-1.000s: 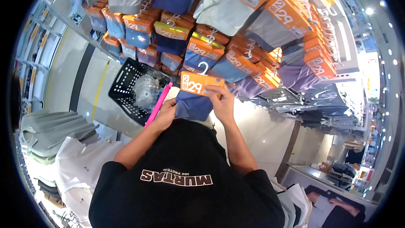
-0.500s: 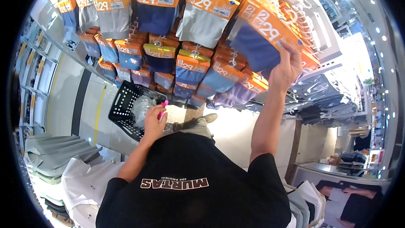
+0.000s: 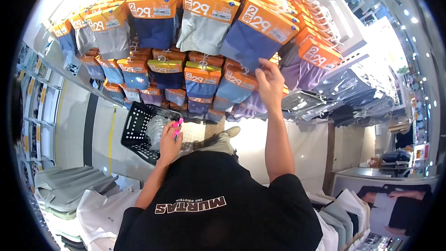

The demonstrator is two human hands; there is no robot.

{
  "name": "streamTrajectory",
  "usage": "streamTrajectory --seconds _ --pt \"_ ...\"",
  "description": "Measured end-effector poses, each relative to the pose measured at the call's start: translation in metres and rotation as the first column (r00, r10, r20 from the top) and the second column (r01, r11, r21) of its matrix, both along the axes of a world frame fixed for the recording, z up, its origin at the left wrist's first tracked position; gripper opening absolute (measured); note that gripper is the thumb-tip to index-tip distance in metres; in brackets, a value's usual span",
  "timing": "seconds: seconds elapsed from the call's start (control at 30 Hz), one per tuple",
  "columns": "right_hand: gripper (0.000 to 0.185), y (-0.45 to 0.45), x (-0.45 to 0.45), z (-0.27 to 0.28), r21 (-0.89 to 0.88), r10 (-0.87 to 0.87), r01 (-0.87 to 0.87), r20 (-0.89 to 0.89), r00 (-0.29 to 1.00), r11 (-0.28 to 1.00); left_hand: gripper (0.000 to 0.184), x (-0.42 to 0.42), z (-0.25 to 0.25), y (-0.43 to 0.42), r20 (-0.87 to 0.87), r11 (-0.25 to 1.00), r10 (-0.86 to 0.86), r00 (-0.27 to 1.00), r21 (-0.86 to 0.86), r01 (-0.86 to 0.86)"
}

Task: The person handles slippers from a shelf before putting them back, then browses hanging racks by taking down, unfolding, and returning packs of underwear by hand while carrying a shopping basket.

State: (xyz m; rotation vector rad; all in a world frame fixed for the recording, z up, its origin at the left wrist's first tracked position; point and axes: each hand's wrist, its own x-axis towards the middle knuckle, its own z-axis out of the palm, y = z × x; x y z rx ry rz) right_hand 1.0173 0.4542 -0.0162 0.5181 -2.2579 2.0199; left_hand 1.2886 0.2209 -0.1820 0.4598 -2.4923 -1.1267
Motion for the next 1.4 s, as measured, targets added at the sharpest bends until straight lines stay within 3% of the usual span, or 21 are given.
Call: streamTrajectory --seconds 0.17,0.27,0.3,0.4,0.43,0.53,0.57,0.67,0.7,0.8,0.83,0.93,0.97,1.1,1.2,1.4 --pt "0.019 0.053 0.021 -0.028 0.154 0.05 -0.068 0.115 0.992 0.986 0.02 -0.001 -0.001 0.001 0.003 1.0 -0.013 1.0 0.003 0.013" --pt "0.018 0.081 0.023 -0.05 0.192 -0.032 -0.015 0.242 0.97 0.981 0.019 -0.003 -0.002 0.001 0.004 0.999 -0.031 0.999 0.007 0.031" --pt "0.027 0.097 0.015 -0.071 0.25 -0.029 -0.036 0.25 0.968 0.968 0.019 -0.004 -0.003 0.001 0.002 0.999 -0.039 0.999 0.014 0.039" --pt "0.041 0.109 0.011 -0.111 0.276 -0.333 0.328 -0.032 0.942 0.903 0.018 -0.004 -0.002 0.0 0.006 0.999 -0.047 0.999 0.018 0.047" --pt "0.061 0.117 0.004 -0.121 0.245 -0.417 0.388 0.076 0.906 0.888 0.018 -0.004 -0.001 0.0 0.01 0.999 -0.044 0.999 0.016 0.044" --pt "0.073 0.124 -0.004 -0.138 0.327 -0.592 0.566 -0.023 0.805 0.757 0.018 -0.004 -0.002 -0.001 -0.004 0.999 -0.041 0.999 0.0 0.041" --pt "0.084 0.125 -0.008 -0.14 0.294 -0.56 0.517 0.084 0.824 0.804 0.018 -0.004 -0.002 -0.001 0.001 0.999 -0.04 0.999 -0.001 0.04" --pt "0.088 0.13 -0.028 -0.169 0.14 -0.416 0.4 0.113 0.902 0.906 0.018 -0.003 -0.001 -0.001 0.011 0.999 -0.033 0.999 0.0 0.033" --pt "0.084 0.125 -0.026 -0.166 0.182 -0.413 0.393 0.086 0.907 0.901 0.018 -0.003 -0.002 0.0 0.013 0.999 -0.032 0.999 0.003 0.032" --pt "0.073 0.113 -0.022 -0.164 0.077 -0.423 0.416 0.13 0.897 0.906 0.018 -0.003 -0.004 -0.002 0.001 0.999 -0.034 0.999 -0.012 0.034" --pt "0.064 0.113 -0.023 -0.171 0.131 -0.472 0.457 0.121 0.873 0.88 0.018 -0.004 -0.004 -0.002 -0.005 0.999 -0.036 0.999 -0.018 0.036" --pt "0.06 0.118 -0.018 -0.174 0.044 -0.428 0.432 0.264 0.865 0.901 0.018 -0.004 -0.003 -0.001 0.003 1.0 -0.028 1.0 0.008 0.028" --pt "0.048 0.118 -0.017 -0.175 0.031 -0.438 0.444 0.238 0.867 0.896 0.018 -0.003 -0.003 -0.001 0.001 1.0 -0.024 1.0 0.013 0.024" --pt "0.027 0.123 -0.006 -0.153 0.083 -0.31 0.299 0.301 0.902 0.951 0.018 -0.004 -0.002 0.0 0.01 0.999 -0.03 1.0 0.036 0.029" --pt "0.027 0.126 0.0 -0.14 0.138 -0.357 0.343 0.093 0.929 0.929 0.019 -0.003 -0.003 0.001 0.015 0.999 -0.03 0.999 0.039 0.029" --pt "0.029 0.133 0.024 -0.078 -0.033 -0.405 0.408 0.067 0.912 0.913 0.02 -0.003 0.011 0.006 -0.019 0.993 -0.036 0.999 -0.115 0.034"
